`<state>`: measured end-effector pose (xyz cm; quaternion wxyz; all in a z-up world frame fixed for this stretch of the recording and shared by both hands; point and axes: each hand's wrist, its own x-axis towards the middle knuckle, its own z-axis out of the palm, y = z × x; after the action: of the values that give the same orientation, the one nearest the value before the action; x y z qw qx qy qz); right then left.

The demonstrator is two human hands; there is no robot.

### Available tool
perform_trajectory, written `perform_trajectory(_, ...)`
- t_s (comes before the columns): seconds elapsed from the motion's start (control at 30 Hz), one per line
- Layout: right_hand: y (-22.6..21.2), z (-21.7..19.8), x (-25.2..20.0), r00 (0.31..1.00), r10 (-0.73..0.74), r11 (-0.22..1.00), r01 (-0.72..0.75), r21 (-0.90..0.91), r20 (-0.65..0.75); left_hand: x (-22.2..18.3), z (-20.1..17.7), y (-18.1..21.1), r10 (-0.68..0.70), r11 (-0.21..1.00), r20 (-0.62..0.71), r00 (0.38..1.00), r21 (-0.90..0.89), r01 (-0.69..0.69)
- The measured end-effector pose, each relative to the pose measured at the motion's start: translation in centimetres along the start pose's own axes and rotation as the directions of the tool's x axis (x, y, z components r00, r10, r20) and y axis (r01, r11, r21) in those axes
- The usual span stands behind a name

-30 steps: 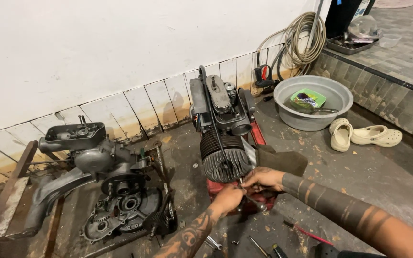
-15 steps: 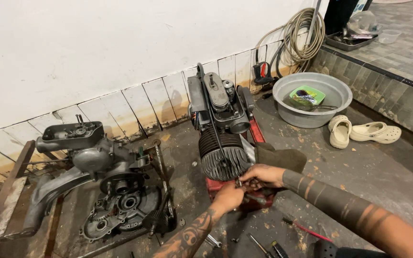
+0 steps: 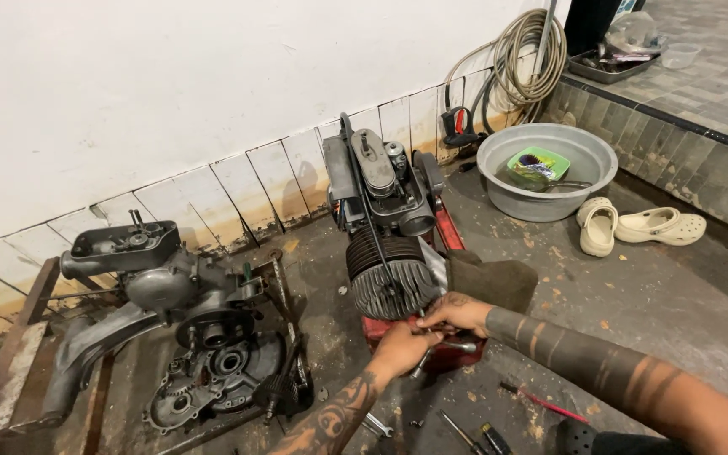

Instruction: The person sits on the floor of a repair workshop and uses wrenches to loosen and remove bolts from a small engine cylinder assembly mounted on a red stand. They then lift the finned flywheel off, hold it in their lap, and brush its surface with a wire brush.

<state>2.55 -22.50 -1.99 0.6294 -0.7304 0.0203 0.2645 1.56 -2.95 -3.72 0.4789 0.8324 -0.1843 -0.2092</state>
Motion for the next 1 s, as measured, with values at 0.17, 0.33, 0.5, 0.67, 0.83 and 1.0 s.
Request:
perform_trajectory(0.17,-0.2,0.3,-0.2,0.999,0.045,0.999,-0.044,0.023,-0.028,-0.7,0.4,1.4,-0.108,0.993,-0.012,0.994,-0.041,0.108)
perform_trajectory(0.33,0.3,-1.0,0.3,0.999,0.027,0.999,-0.028,0.04,0.026,2.7,1.8,-3.4,-0.051,0.926,0.073,0.996,-0.37,0.074)
perform_trajectory(0.5,-0.2,-1.2,0.3,0.992,0.065,0.985,-0.081,0.154,0.11,2.7,0.9,-3.3,-0.248,0.804,0.224,0.943,-0.495,0.329)
perform_trajectory(0.67,1.1,-0.9,1.1,0.996,-0.019,0.998,0.013,0.069,0.088,1.0,0.6,-1.1,-0.149,0.827,0.208,0.967,-0.509,0.238)
perform_trajectory(0.83,2.1,-0.5,1.7,1.0,-0.023,1.0,0.024,0.016,-0.01,1.9,1.9,-2.5,0.055,0.917,0.099,0.994,-0.398,-0.011)
perform_trajectory(1.0,1.5,-0.4,1.0,0.998,0.013,0.994,-0.019,0.108,0.056,1.7,1.4,-2.4,-0.017,0.862,0.132,0.991,-0.5,0.081)
